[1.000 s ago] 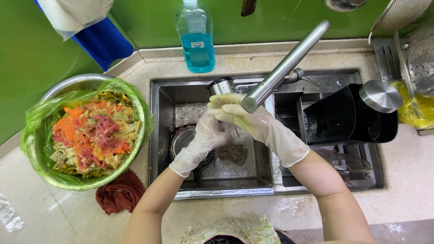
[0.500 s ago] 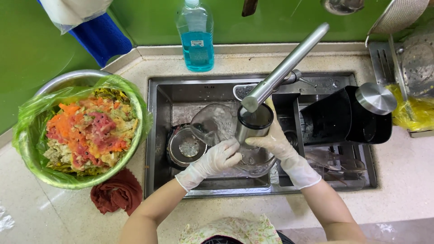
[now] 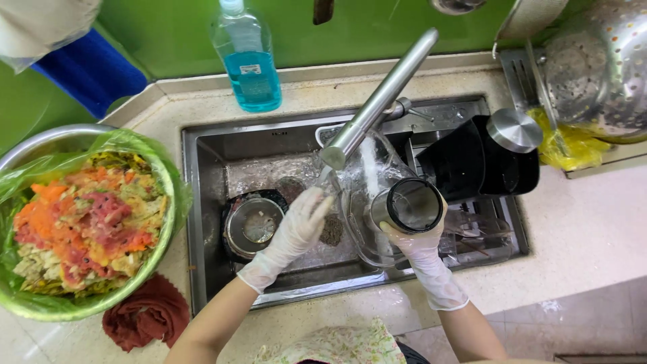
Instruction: Washing and rinsing the disassembled components of a juicer appliance in a kitchen sink.
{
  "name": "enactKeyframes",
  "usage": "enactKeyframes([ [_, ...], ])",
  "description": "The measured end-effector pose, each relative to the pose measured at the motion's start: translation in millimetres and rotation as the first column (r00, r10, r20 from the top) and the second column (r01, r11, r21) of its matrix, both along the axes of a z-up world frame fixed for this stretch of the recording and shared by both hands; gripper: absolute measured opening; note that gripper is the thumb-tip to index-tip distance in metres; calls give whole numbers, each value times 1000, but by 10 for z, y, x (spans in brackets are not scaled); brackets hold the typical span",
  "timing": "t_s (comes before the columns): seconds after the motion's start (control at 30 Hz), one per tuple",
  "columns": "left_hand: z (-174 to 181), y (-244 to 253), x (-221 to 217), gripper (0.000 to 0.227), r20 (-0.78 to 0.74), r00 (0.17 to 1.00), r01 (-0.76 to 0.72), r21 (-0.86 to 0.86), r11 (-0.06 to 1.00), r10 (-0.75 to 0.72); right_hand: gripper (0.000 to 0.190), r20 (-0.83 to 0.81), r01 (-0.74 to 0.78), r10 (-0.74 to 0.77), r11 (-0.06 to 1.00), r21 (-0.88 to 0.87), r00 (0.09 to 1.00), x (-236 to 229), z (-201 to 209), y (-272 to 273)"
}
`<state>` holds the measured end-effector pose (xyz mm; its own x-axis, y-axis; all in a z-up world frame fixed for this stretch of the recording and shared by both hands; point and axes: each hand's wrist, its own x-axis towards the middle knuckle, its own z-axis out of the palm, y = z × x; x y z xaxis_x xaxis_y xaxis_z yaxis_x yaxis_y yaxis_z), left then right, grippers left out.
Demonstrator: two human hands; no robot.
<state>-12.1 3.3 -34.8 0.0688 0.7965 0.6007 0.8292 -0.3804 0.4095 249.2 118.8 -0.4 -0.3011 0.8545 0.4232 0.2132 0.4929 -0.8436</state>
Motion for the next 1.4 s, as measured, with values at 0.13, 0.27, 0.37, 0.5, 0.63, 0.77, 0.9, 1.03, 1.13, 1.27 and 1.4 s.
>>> enactKeyframes([
  [0.13,-330,-192,-237,56,-9,981,-194,-109,975,194,111,41,159,-163,983,89,986,213,-131,94],
  [0.27,-849,-407,-543,60,-115,949,-310,-502,807,293,109,95,286,-308,938,197,946,190,-144,248],
  [0.37,-1121,-508,-609,52,-205,935,-326,-815,480,288,110,102,378,-396,912,161,913,120,-230,353],
  [0.5,-1039,-509,-520,65,-442,895,-427,-814,394,59,103,-91,416,-419,908,-54,903,42,-431,455],
  [0.63,-1701,-707,-463,57,-208,962,-243,-948,205,176,105,31,424,-425,905,30,905,179,-734,535],
  [0.77,-1890,-707,-440,51,-85,955,-155,-960,235,283,107,-108,339,-355,930,-141,929,175,-666,452],
  [0.9,-2483,-816,-473,33,-175,977,-207,-913,352,122,82,-240,159,-315,848,-506,918,76,-279,-148],
  [1.03,-2260,-748,-441,20,-197,974,-223,-904,364,108,81,156,141,-52,757,-638,986,-499,-119,-714],
  [1.13,-2388,-677,-275,18,-139,962,-200,-945,257,237,74,280,-260,524,735,-627,805,-811,-580,-549],
  [1.27,-2501,-764,-245,15,-319,913,-402,-814,420,255,72,734,-425,666,707,-565,132,-1385,-1273,-152],
  [1.4,-1107,-700,-569,7,-572,775,-602,-535,592,270,96,760,-348,497,685,-640,-418,-1605,-1489,-280],
])
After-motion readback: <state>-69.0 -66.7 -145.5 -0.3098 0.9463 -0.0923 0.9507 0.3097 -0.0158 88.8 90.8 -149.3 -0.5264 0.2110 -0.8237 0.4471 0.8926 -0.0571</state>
